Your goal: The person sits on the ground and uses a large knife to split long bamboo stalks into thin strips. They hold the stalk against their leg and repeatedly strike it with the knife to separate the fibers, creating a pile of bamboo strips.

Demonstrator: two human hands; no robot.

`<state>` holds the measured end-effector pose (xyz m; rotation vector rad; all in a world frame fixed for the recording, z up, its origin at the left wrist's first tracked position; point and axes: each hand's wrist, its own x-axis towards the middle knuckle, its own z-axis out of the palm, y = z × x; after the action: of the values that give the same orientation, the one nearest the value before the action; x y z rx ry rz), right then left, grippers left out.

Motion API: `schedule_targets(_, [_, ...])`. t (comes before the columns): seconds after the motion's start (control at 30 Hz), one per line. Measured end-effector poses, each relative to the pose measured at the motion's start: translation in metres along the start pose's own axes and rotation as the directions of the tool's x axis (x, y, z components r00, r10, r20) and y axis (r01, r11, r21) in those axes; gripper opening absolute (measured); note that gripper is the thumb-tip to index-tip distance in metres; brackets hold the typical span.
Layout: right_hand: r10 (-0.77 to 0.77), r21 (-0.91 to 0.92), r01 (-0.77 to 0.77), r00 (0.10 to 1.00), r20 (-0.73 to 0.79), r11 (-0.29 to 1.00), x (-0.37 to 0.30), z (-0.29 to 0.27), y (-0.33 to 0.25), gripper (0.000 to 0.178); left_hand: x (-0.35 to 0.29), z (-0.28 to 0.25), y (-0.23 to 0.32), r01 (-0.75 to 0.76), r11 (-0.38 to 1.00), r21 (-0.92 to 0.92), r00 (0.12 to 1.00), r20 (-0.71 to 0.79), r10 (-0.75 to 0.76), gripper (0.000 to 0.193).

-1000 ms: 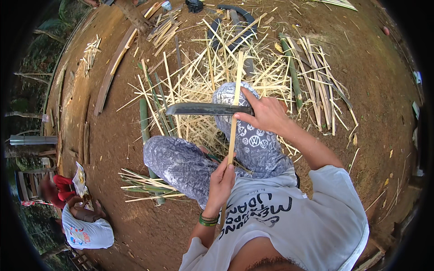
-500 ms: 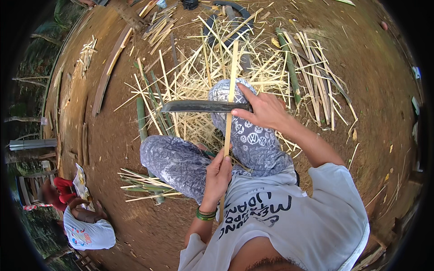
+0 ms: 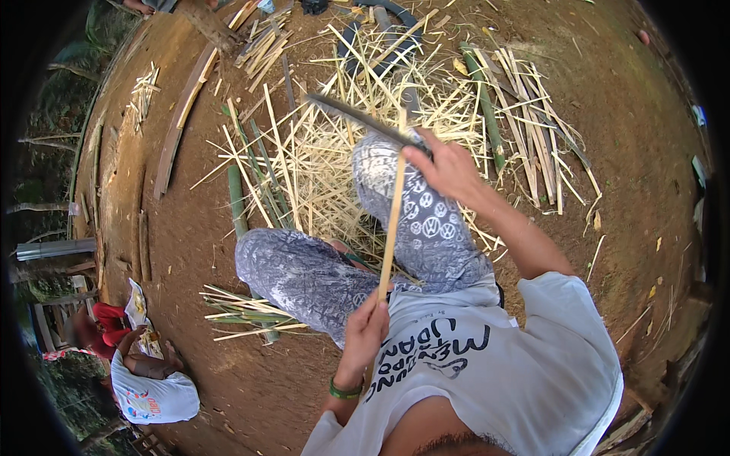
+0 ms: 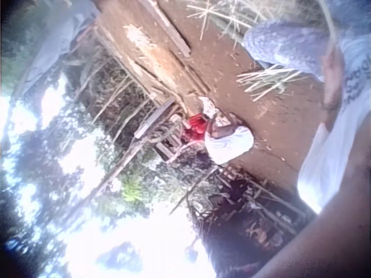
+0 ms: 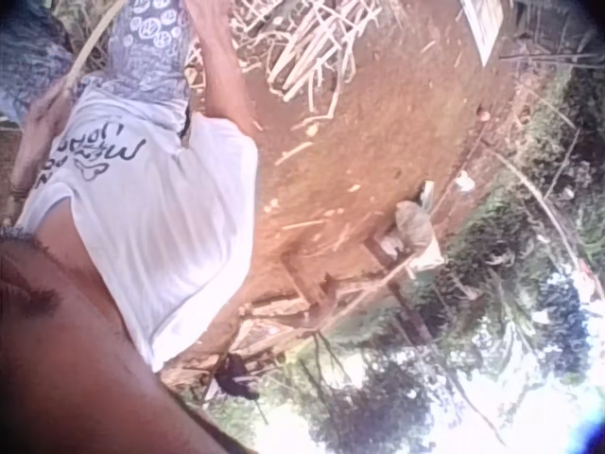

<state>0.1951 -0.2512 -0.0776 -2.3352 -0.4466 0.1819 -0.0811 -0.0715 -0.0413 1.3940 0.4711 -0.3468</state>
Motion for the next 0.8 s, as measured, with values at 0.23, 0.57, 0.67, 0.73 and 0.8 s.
schedule_targets(0.23, [-0.017,0.086,0.017,1.0,0.001,0.996,-0.018,-0.008,0.006,0.083,0.01,0.007,-0.007,0.005,1.0,-0.026,1.0,-0.028,-0.006,0.042])
schedule_targets(0.57, [-0.158,-0.255,0.181,0.982,0.106,0.95,-0.026,-0.019,-0.03,0.108,0.037,0.016,0.011,-0.085,0.996,0.001,0.995,-0.051,0.085,0.041])
schedule_targets(0.67, [-0.173,-0.292,0.198,0.979,0.107,0.936,-0.025,-0.018,-0.028,0.107,0.035,0.014,0.009,-0.085,0.996,-0.005,0.996,-0.041,0.084,0.041])
schedule_targets(0.73, [-0.206,-0.256,0.219,0.975,0.078,0.942,-0.025,-0.01,-0.021,0.107,0.03,0.01,0.005,-0.077,0.997,-0.024,0.997,-0.031,0.076,0.04])
schedule_targets(0.8, [-0.213,-0.253,0.223,0.975,0.067,0.941,-0.027,-0.009,-0.021,0.107,0.027,0.005,0.003,-0.085,0.996,0.006,0.996,-0.027,0.085,0.04])
